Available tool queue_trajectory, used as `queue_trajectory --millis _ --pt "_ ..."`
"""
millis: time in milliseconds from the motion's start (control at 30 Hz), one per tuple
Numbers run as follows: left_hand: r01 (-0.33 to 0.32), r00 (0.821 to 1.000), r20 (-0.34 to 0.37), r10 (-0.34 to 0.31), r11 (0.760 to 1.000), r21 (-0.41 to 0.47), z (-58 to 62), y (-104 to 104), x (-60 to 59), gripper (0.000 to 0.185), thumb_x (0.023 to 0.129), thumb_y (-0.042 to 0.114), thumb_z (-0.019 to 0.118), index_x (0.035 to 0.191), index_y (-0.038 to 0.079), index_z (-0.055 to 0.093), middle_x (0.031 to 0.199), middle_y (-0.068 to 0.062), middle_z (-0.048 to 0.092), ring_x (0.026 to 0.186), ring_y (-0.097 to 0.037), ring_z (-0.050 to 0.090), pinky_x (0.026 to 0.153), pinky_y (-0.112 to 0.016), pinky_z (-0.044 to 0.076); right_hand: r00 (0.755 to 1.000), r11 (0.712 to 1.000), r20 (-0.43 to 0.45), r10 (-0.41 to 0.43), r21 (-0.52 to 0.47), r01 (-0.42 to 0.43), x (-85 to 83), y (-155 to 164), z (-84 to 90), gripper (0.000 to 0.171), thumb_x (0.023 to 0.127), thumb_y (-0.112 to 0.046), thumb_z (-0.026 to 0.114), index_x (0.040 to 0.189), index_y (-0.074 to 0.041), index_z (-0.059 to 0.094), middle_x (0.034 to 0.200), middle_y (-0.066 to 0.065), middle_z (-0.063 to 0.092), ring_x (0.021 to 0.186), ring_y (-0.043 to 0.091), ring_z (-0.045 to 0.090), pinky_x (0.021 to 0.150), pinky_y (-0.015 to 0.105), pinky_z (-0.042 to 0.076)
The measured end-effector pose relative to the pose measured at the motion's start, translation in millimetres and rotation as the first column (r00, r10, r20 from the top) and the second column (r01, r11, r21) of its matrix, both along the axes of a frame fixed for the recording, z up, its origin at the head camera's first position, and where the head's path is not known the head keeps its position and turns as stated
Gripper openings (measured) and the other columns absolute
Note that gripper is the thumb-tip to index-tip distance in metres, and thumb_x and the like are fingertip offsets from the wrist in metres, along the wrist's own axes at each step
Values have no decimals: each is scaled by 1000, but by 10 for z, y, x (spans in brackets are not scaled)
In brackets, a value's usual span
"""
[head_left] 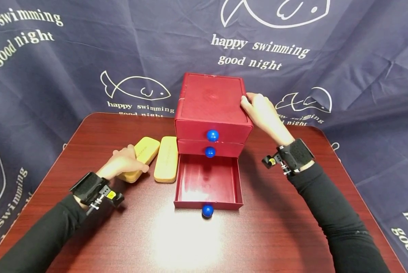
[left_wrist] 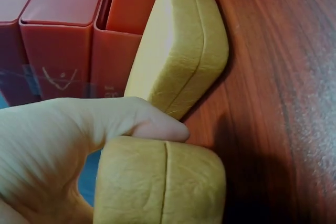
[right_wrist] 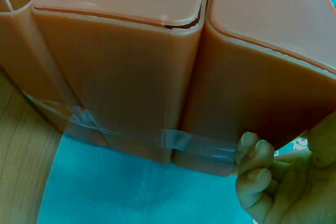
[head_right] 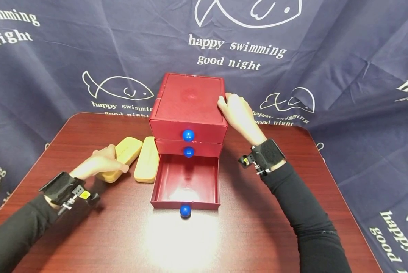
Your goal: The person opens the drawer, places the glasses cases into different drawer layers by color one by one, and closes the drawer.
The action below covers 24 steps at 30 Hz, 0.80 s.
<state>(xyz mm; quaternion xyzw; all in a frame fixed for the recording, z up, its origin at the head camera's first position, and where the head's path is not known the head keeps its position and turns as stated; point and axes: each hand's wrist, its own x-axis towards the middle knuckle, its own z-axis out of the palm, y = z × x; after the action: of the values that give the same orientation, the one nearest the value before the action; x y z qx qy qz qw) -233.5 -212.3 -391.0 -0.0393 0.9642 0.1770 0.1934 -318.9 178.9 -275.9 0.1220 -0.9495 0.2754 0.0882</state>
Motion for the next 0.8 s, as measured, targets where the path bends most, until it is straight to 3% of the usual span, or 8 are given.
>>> queue_trajectory --millis 200,367,567,800 --pt "-44 997 67 41 998 37 60 -21 11 86 69 43 78 124 -10 39 110 -29 53 101 -45 51 59 -47 57 1000 1000 -2 -2 0 2 7 -2 7 33 102 -25 40 79 -7 54 72 13 55 79 32 56 73 38 39" --pt "-3 997 79 -3 997 75 73 -66 35 85 67 40 79 123 -9 38 108 -24 55 91 -33 58 66 -34 50 1000 1000 3 -3 1 3 1 0 -2 33 102 -24 40 80 -6 55 73 14 56 80 32 55 74 38 40" --pt "15 998 59 -22 992 122 141 -108 66 85 68 42 80 127 -6 42 105 -21 59 89 -30 60 66 -29 46 1000 1000 2 -6 -2 6 3 0 7 33 102 -25 40 80 -6 55 74 15 57 80 32 56 74 39 40" --pt "53 998 23 -55 996 72 256 -122 95 84 69 48 80 126 -5 47 101 -19 62 88 -30 59 66 -29 45 1000 1000 0 -6 -4 6 -4 -6 -6 32 102 -24 40 78 -7 52 71 12 53 79 32 55 74 38 40"
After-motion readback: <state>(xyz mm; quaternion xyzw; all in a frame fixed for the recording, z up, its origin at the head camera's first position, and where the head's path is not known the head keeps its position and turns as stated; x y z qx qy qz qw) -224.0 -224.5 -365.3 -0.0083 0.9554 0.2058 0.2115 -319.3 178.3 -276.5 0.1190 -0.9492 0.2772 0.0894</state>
